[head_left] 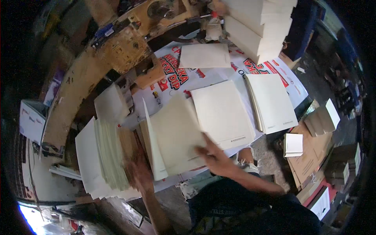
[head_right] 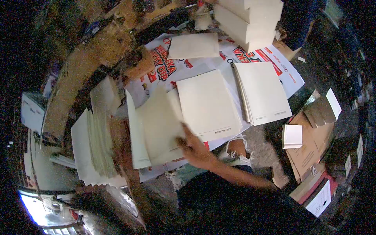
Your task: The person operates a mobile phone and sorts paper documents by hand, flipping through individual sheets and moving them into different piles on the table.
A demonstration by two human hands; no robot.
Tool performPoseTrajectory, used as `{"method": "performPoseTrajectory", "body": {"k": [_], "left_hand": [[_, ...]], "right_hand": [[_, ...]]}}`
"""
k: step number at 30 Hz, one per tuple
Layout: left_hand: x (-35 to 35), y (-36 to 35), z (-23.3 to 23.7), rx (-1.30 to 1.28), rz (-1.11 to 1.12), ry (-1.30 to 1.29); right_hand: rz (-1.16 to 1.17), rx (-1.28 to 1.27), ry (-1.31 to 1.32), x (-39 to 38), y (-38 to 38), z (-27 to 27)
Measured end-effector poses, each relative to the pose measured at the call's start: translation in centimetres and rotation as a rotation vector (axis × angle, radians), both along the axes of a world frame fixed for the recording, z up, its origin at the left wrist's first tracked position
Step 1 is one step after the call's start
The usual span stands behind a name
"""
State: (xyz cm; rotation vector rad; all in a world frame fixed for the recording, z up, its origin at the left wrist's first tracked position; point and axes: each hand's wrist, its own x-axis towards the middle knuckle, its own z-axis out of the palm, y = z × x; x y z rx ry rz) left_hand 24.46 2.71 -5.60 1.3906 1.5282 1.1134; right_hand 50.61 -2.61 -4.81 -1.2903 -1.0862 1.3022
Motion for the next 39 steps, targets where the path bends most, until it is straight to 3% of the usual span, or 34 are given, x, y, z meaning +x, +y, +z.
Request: {"method": "performPoseTrajectory", "body": {"k": [1, 2, 4, 5, 7, 9, 10, 11, 12, 14, 16, 18, 19, 20, 22, 24, 26, 27, 30, 34, 36, 38, 39], "left_hand": [[-2.0, 0.7, -2.3, -0.044, -0.06, 0.62], [-2.7, 0.8, -2.0, -0.028, -0.092, 0.626], [-2.2, 1.9, -0.9, -0.139, -0.11, 0.617], [-0.3, 1.4, 2.1, -0.217, -0.07, 0.436], [2.4, -0.4, 9.3, -0.174, -0.157, 0.309], [3.9, -0.6, 11.4, -0.038, -0.31, 0.347], [4.7, -0.9, 11.4, 0.059, -0.254, 0.405], [5.8, -1.2, 11.4, 0.115, -0.229, 0.431], [7.3, -1.5, 11.7, 0.17, -0.203, 0.458], [11.5, -1.4, 12.1, 0.306, -0.204, 0.426], [14.7, -0.8, 11.9, 0.15, -0.347, 0.218], [18.7, -0.3, 10.9, 0.119, -0.573, 0.02], [21.7, -0.8, 9.2, 0.132, -0.64, -0.257], [23.8, -0.5, 8.9, 0.148, -0.774, -0.219], [28.4, -0.8, 7.7, -0.012, -0.896, -0.43], [33.1, -0.2, 5.1, 0.09, -0.909, -0.288], [37.8, -1.0, 3.3, 0.371, -1.038, -0.082], [39.3, -1.3, 2.6, 0.574, -1.136, 0.06], [41.7, -3.3, 2.1, 0.664, -1.125, 0.437], [43.1, -1.1, 0.1, 0.602, -1.207, 0.295], [42.2, -0.5, 0.7, 0.331, -1.217, 0.093], [40.6, -0.5, 1.8, 0.362, -1.137, 0.112], [39.7, -0.7, 2.2, 0.224, -1.059, -0.061]], "right_hand": [[0.056, 0.001, 0.099, -1.5, 0.7, -0.8], [0.112, 0.079, 0.157, -3.0, 1.3, -2.9], [0.174, 0.228, 0.222, -4.6, 2.1, -5.7], [0.175, 0.302, 0.224, -4.7, 2.5, -5.5], [0.258, 0.365, 0.302, -3.5, 1.4, -4.1], [0.245, 0.291, 0.412, -0.8, -0.4, 0.1], [0.286, 0.228, 0.538, 0.3, -0.7, 1.5], [0.198, 0.461, 0.408, 1.2, -0.7, 1.9], [0.185, 0.468, 0.401, 2.6, -0.7, 2.6], [-0.059, 0.358, 0.26, 6.1, -1.7, 4.1], [-0.282, 0.251, 0.231, 9.4, -2.9, 4.2], [-0.364, 0.05, 0.209, 12.7, -4.8, 4.0], [-0.404, 0.012, 0.087, 14.1, -6.0, 4.3], [-0.444, -0.026, -0.037, 15.5, -7.4, 4.7], [-0.552, 0.046, 0.09, 18.9, -10.6, 3.6], [-0.839, -0.113, -0.031, 22.3, -14.0, 5.6], [-1.184, 0.219, -0.056, 25.5, -16.6, 5.8], [-1.19, 0.265, -0.16, 27.6, -18.1, 6.2], [-1.149, 0.232, -0.325, 29.8, -20.3, 9.6], [-1.193, 0.281, -0.347, 33.4, -21.9, 7.4], [-1.183, 0.251, -0.311, 33.4, -21.1, 7.1], [-1.094, 0.224, -0.278, 34.3, -20.2, 5.9], [-1.053, 0.217, -0.255, 34.1, -19.6, 5.8]]}}
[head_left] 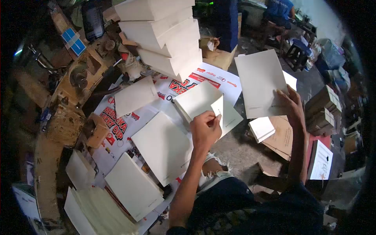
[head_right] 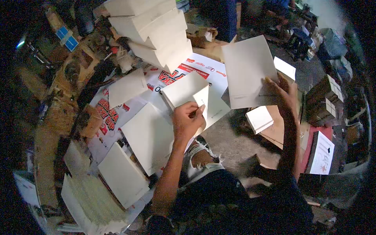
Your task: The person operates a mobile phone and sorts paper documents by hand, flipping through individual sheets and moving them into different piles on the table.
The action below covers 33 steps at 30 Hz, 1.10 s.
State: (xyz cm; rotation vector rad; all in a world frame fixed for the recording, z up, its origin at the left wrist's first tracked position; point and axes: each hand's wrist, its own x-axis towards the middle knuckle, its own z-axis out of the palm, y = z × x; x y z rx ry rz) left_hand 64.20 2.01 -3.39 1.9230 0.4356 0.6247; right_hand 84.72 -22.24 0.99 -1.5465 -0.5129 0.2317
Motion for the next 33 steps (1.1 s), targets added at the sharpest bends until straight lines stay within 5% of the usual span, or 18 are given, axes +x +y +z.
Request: {"method": "performPoseTrajectory", "body": {"k": [1, 5, 7, 8, 9, 11, 13, 15, 19, 21, 23, 25, 27, 30, 33], "left_hand": [[-0.6, -0.1, 0.1, -0.204, 0.065, -0.083], [-0.9, 0.0, -0.4, -0.357, 0.121, -0.092], [-1.3, -0.4, 0.2, -0.322, 0.152, -0.098], [-1.5, -0.7, 0.4, -0.287, 0.179, -0.094], [-1.5, -0.9, 0.6, -0.286, 0.174, -0.097], [-1.8, -1.6, 0.5, -0.437, 0.152, -0.21], [-2.5, -1.6, -0.5, -0.489, 0.108, -0.194], [-4.4, -1.6, 0.4, -0.295, 0.037, -0.278], [-11.5, -0.4, 3.9, 0.497, 0.234, 0.367], [-13.9, -0.7, 3.2, 0.562, 0.259, 0.459], [-15.0, 0.0, 2.3, 0.618, 0.289, 0.542], [-16.1, 1.5, 1.8, 0.259, 0.139, 0.423], [-17.4, 1.9, 2.7, 0.126, 0.111, 0.469], [-20.0, 1.1, 2.7, -0.15, 0.432, 0.078], [-24.8, 1.4, 1.8, -0.231, 0.608, -0.109]], "right_hand": [[0.006, 0.003, 0.008, 0.3, 0.3, -0.1], [-0.012, -0.096, 0.039, 2.3, 1.9, 0.0], [0.058, 0.18, 0.049, 3.6, 1.8, -1.4], [-0.015, -0.057, 0.069, 3.5, 2.9, -0.9], [0.123, 0.093, 0.089, 4.5, 2.3, -3.3], [0.115, -0.186, 0.077, 0.1, 5.4, -1.9], [0.307, -0.225, 0.111, -0.6, 7.7, -6.0], [0.539, -0.205, 0.143, -2.8, 9.5, -6.9], [0.456, -0.149, 0.309, -1.0, 9.3, -12.0], [0.321, -0.167, 0.297, -1.5, 9.6, -11.2], [0.356, -0.122, 0.653, -2.7, 10.2, -7.3], [0.217, -0.034, 0.677, -4.0, 10.9, -6.3], [0.399, -0.41, 0.081, -3.8, 10.8, -6.6], [0.358, -0.336, 0.15, -2.9, 10.3, -9.6], [0.363, -0.184, 0.267, -7.9, 11.7, -5.8]]}}
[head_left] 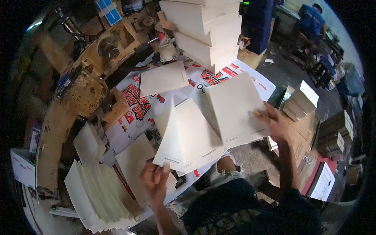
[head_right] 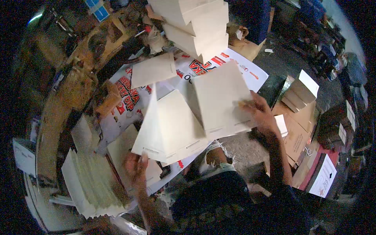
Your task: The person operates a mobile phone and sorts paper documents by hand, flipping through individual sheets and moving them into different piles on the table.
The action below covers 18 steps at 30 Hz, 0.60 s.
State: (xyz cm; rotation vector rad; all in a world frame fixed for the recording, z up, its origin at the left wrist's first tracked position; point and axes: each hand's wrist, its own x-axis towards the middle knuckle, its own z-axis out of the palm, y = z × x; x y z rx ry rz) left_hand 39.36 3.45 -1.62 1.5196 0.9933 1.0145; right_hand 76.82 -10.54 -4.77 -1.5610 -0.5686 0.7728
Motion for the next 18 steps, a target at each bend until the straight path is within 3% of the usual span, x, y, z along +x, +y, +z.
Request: {"method": "performPoseTrajectory", "body": {"k": [1, 3, 4, 6, 8, 10, 11, 14, 17, 18], "left_hand": [[-0.8, -0.1, 1.4, -0.002, 0.008, 0.004], [-2.2, -0.8, 5.3, 0.293, -0.137, 0.543], [-3.1, -0.8, 4.6, 0.289, -0.124, 0.547], [-5.3, -0.5, 1.5, 0.348, -0.246, 0.82], [-6.6, 0.4, 0.6, 0.263, -0.245, 0.802], [-8.2, 0.5, 0.3, 0.026, -0.304, 0.723], [-7.7, -0.2, 1.8, 0.118, -0.313, 0.766], [-7.9, -0.9, 1.4, 0.32, -0.304, 0.765], [-8.9, -1.0, 1.8, 0.28, -0.23, 0.791], [-9.5, -1.1, 1.7, 0.226, -0.216, 0.774]], "right_hand": [[0.009, 0.011, -0.053, -0.9, 0.7, -0.7], [0.107, -0.034, -0.04, -4.7, 2.8, 2.6], [0.201, -0.084, -0.03, -6.6, 3.8, 3.8], [0.159, -0.125, 0.03, -9.5, 6.0, 2.3], [0.24, -0.027, 0.109, -10.8, 6.9, 0.5], [0.327, 0.019, 0.013, -10.3, 7.1, -2.6], [0.208, -0.299, 0.002, -11.6, 8.5, 0.8], [0.22, -0.064, 0.126, -10.0, 9.1, -3.1], [0.177, -0.284, 0.03, -12.2, 8.3, 1.2], [0.19, -0.288, 0.023, -12.1, 8.3, 0.4]]}}
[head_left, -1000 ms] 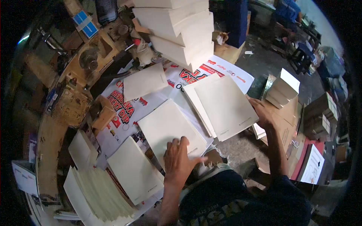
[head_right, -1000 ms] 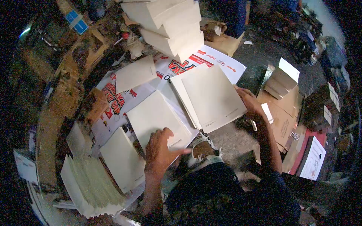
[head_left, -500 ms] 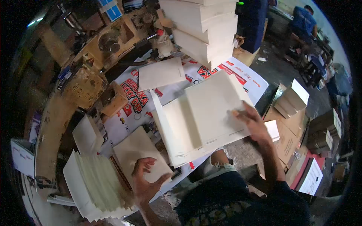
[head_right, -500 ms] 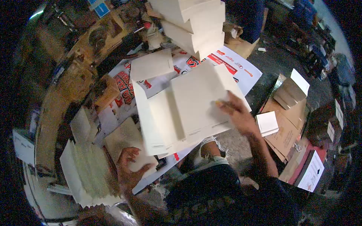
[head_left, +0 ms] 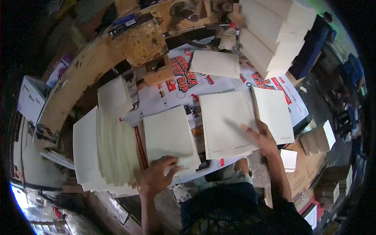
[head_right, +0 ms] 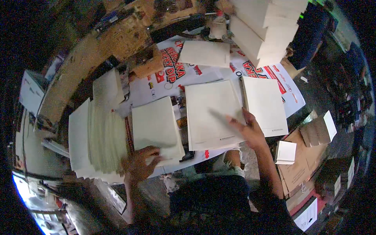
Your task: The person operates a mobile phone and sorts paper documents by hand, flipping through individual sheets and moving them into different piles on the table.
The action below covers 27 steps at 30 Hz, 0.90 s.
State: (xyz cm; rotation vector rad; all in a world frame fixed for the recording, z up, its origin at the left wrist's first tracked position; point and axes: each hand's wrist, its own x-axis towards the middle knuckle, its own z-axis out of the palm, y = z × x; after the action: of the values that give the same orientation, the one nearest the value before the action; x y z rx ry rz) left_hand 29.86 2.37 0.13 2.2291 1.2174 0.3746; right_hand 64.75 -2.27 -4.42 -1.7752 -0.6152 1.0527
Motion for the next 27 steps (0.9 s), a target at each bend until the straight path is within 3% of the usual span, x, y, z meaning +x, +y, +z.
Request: {"method": "performPoseTrajectory", "body": {"k": [2, 4, 5, 6, 8, 9, 11, 12, 13, 15, 16, 18, 19, 21, 22, 23, 24, 25, 26, 27], "left_hand": [[-0.9, -0.5, -0.9, 0.039, 0.074, -0.062], [-1.4, -1.1, -1.1, -0.141, 0.544, -0.367], [-1.8, -1.8, -1.5, -0.082, 0.727, -0.577], [-2.1, -1.8, -1.6, -0.079, 0.736, -0.579], [-2.7, -1.7, -2.3, -0.041, 0.676, -1.463], [-4.4, -1.0, -4.2, -0.036, 0.675, -1.459], [-10.0, 1.4, -11.6, 0.039, 1.034, -0.959], [-11.7, 2.3, -15.0, 0.046, 1.03, -0.963], [-13.2, 3.3, -18.3, 0.275, 0.82, -0.16], [-6.2, 3.1, -7.4, 0.232, 0.58, 0.093], [-0.9, 2.7, 2.8, -0.234, 0.704, 0.343], [0.6, 1.1, 4.4, 0.091, 0.717, 0.359], [0.2, 0.6, 4.5, 0.107, 0.723, 0.351], [-1.0, 0.0, 4.5, 0.362, 0.789, 0.079], [-2.7, 0.6, 4.7, 0.696, 0.687, -0.001], [-5.3, 0.5, 5.7, 0.554, 0.729, -0.006], [-8.1, 1.1, 5.8, 0.588, 0.873, -0.169], [-9.8, 1.5, 9.4, 0.611, 0.917, -0.145], [-10.1, 1.8, 12.5, 0.847, 0.872, -0.097], [-14.6, 2.8, 12.9, 0.727, 1.109, 0.077]], "right_hand": [[0.133, 0.138, -0.123, 0.3, 0.3, -1.5], [0.155, 0.173, -0.031, 0.1, 0.3, -0.7], [0.159, 0.201, 0.068, -0.3, 0.3, 0.1], [0.168, 0.201, 0.069, -1.0, 0.2, 0.5], [0.09, 0.287, 0.251, -3.1, -0.3, 0.9], [0.14, 0.327, 0.241, -4.4, -0.4, 0.1], [0.337, 0.269, 0.271, -7.6, 0.3, 0.6], [0.399, 0.313, 0.269, -9.6, 0.9, -1.0], [0.461, 0.245, 0.271, -11.8, 1.8, -0.5], [0.574, 0.333, 0.456, -15.7, 3.3, -2.9], [0.613, 0.294, 0.403, -16.5, 3.1, -2.1], [0.654, 0.216, 0.349, -17.5, 2.6, 0.4], [0.656, 0.176, 0.348, -17.8, 2.4, 2.0], [0.752, 0.219, 0.395, -17.6, 1.5, 1.2], [0.783, 0.233, 0.409, -17.2, 1.3, 1.4], [0.8, 0.346, 0.579, -16.6, 0.8, 3.4], [0.815, 0.458, 0.752, -16.0, 0.6, 4.5], [0.872, 0.411, 0.646, -14.8, 0.8, 4.4], [0.877, 0.41, 0.644, -13.7, 1.1, 4.0], [0.987, 0.417, 0.534, -12.5, 1.5, 3.5]]}}
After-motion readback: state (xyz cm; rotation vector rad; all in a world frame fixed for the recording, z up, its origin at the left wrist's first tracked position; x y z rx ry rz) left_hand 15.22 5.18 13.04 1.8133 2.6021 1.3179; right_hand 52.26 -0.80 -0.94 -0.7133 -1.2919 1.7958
